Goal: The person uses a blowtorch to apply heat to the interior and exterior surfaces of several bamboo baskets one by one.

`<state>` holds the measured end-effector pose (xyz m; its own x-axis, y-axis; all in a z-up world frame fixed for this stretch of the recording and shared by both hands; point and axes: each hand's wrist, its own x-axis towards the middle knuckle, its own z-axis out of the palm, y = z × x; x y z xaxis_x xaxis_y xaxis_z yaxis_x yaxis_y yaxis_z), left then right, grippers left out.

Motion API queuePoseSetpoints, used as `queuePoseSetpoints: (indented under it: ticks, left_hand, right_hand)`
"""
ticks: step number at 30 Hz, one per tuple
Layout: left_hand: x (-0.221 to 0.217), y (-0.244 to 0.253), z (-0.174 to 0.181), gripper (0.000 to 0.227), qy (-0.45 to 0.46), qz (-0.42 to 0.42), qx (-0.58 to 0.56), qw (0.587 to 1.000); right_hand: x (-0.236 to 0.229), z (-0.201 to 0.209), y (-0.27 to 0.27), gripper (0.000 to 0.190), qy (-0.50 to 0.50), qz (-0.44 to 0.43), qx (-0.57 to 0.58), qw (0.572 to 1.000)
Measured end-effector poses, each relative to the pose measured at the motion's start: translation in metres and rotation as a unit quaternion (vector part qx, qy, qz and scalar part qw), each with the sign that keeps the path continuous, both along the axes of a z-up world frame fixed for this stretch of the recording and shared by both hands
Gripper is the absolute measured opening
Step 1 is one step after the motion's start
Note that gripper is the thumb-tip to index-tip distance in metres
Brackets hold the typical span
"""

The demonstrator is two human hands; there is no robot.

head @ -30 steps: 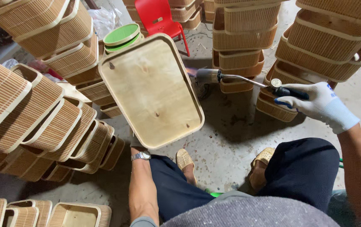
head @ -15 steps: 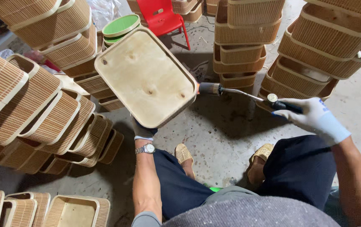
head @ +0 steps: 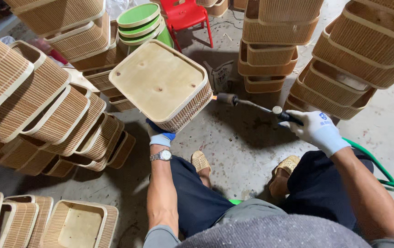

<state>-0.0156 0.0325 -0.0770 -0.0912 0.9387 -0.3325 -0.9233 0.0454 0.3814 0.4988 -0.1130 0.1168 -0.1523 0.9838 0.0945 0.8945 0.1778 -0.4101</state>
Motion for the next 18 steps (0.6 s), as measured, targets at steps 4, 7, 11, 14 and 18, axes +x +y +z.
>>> queuePoseSetpoints:
  ticks: [4, 7, 11, 14, 18]
  left_hand:
    - [0.003, -0.014, 0.013, 0.067, 0.016, -0.054, 0.111, 0.992]
    - [0.012, -0.020, 0.031, 0.072, 0.034, -0.042, 0.111, 0.992]
    - [0.025, -0.018, 0.041, 0.081, 0.045, -0.005, -0.002, 0.999]
    - [0.026, -0.004, 0.023, 0.079, 0.057, 0.007, 0.027, 0.998]
    - [0.021, 0.014, -0.003, 0.080, 0.080, -0.018, 0.081, 0.993]
  right_hand:
    - [0.009, 0.003, 0.005, 0.042, 0.016, 0.009, -0.032, 0.999]
    - [0.010, 0.005, -0.004, 0.046, 0.027, -0.036, -0.028, 0.999]
    - [0.013, 0.001, -0.010, 0.051, 0.082, -0.008, -0.046, 0.995]
    - [0.008, -0.005, -0.013, 0.047, 0.054, 0.034, -0.020, 0.998]
    - [-0.001, -0.003, -0.013, 0.049, 0.052, 0.048, -0.026, 0.997]
